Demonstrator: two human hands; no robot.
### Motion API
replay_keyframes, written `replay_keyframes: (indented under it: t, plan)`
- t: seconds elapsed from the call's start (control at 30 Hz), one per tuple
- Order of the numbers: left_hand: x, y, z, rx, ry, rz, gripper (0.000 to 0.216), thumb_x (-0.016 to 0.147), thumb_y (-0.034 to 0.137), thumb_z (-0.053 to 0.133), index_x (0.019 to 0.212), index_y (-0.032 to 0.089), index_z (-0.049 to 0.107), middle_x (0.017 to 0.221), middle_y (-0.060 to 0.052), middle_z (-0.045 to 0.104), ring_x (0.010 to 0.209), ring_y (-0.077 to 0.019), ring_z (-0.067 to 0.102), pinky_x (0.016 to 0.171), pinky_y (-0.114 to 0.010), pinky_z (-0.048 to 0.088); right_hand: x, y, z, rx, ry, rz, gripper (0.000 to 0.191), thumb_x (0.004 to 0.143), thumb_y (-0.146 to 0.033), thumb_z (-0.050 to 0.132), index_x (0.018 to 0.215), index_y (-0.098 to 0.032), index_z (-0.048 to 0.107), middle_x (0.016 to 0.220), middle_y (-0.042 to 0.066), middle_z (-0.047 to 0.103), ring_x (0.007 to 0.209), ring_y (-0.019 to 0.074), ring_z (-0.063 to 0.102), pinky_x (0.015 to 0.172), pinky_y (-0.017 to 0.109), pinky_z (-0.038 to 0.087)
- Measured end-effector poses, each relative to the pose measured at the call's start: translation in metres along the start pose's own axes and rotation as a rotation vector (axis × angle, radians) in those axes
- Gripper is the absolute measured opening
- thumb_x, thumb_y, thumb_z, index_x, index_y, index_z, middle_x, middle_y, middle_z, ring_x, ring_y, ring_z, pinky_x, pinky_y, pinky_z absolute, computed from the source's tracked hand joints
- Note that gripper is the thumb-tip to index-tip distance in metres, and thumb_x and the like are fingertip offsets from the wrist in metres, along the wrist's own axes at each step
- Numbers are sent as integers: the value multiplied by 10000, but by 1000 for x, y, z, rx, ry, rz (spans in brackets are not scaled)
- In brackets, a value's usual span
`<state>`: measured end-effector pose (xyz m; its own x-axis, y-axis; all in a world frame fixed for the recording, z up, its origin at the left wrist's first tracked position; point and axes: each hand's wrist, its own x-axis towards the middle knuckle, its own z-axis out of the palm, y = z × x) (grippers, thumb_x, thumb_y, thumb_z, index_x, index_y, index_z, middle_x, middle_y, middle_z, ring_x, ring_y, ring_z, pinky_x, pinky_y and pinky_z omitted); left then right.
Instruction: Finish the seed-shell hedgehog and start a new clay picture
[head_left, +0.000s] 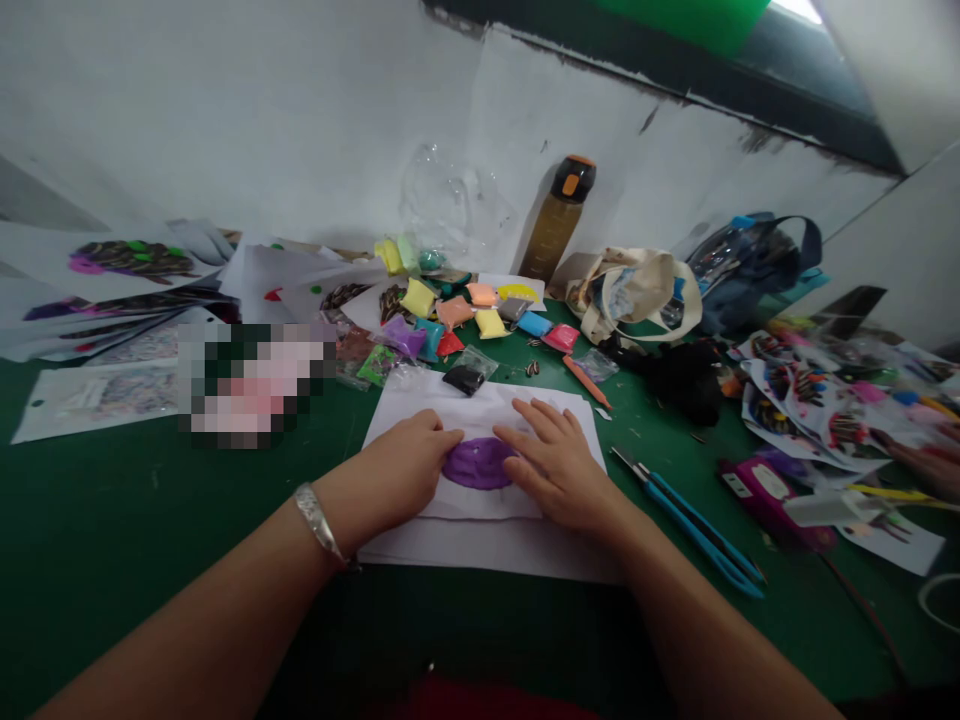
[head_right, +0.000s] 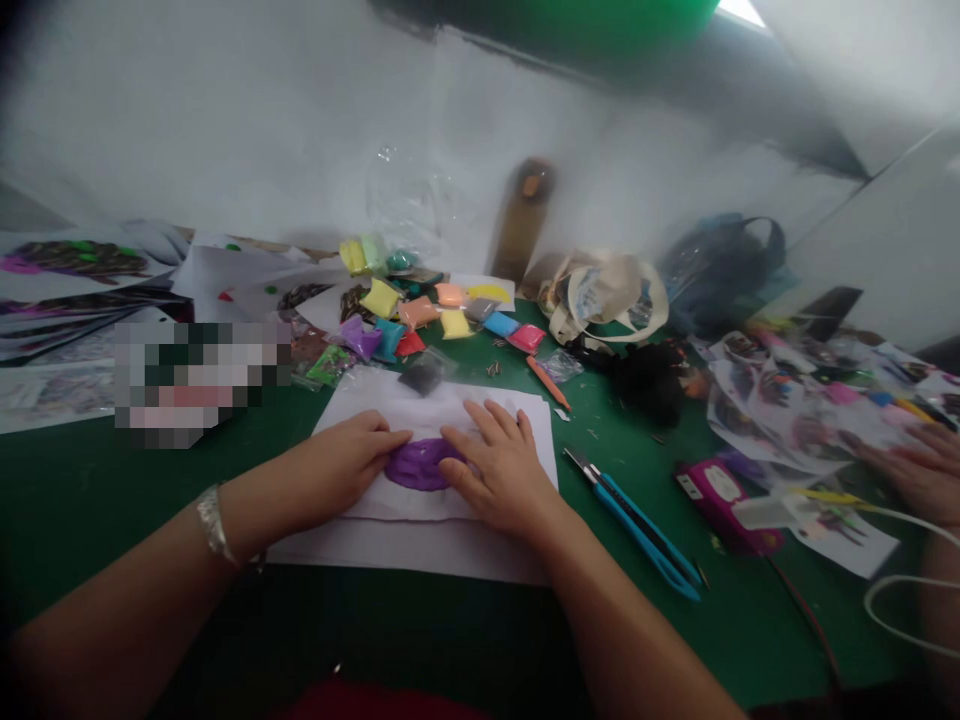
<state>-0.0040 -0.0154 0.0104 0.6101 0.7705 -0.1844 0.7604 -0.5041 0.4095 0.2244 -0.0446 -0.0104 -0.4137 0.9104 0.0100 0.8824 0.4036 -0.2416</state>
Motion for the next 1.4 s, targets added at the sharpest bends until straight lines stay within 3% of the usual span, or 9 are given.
replay_keyframes:
  t: [0.2,0.37,0.57,0.77,0.97,1.27,1.4]
  plan:
    - [0,3,-3,14,-12,-18,389,924,195,372,1263,197,563,1027,-97,562,898,-213,575,829,-329,453,-3,6,-3,12,-56,-13,427,922,-547,370,1275,-386,548,1496,44,344,1388,343,217,1064,649,145]
    - [0,2,-3,12,-3,-21,398,926,198,367,1279,204,551,1041,-94,561,903,-210,574,825,-323,454,-9,11,-11,25,-16,34,461,928,-561,335,1294,-367,537,1508,39,321,1394,326,209,1080,633,134]
    - [2,4,-4,22,-28,-33,386,926,198,371,1257,198,569,1026,-94,564,900,-211,577,830,-323,453,-10,8,-15,24,-111,2,438,906,-577,384,1267,-396,555,1491,39,355,1392,336,216,1075,646,121]
    - [1,6,-6,21,-29,-40,386,927,197,375,1264,202,564,1041,-95,560,900,-206,582,827,-315,460,-14,15,-23,64,-74,17,454,902,-586,386,1253,-372,578,1500,50,335,1392,334,220,1082,637,140]
    - [-1,5,-5,22,-34,-48,397,924,191,379,1282,203,550,1063,-95,562,914,-212,583,838,-328,459,-17,14,-24,31,-153,-28,380,892,-556,441,1218,-429,587,1485,21,365,1387,346,229,1068,664,127]
    - [1,1,-2,-9,-15,-23,391,918,195,381,1264,200,563,1038,-92,559,898,-202,578,842,-322,460,-13,19,-18,85,-62,6,394,891,-549,449,1209,-382,611,1479,35,375,1378,336,255,1068,648,178]
    - [2,1,-2,-11,-18,-29,391,918,205,381,1265,205,562,1033,-91,556,895,-202,577,837,-323,461,-13,15,-20,55,-95,-21,369,887,-537,466,1207,-414,602,1475,18,383,1383,343,240,1065,667,138]
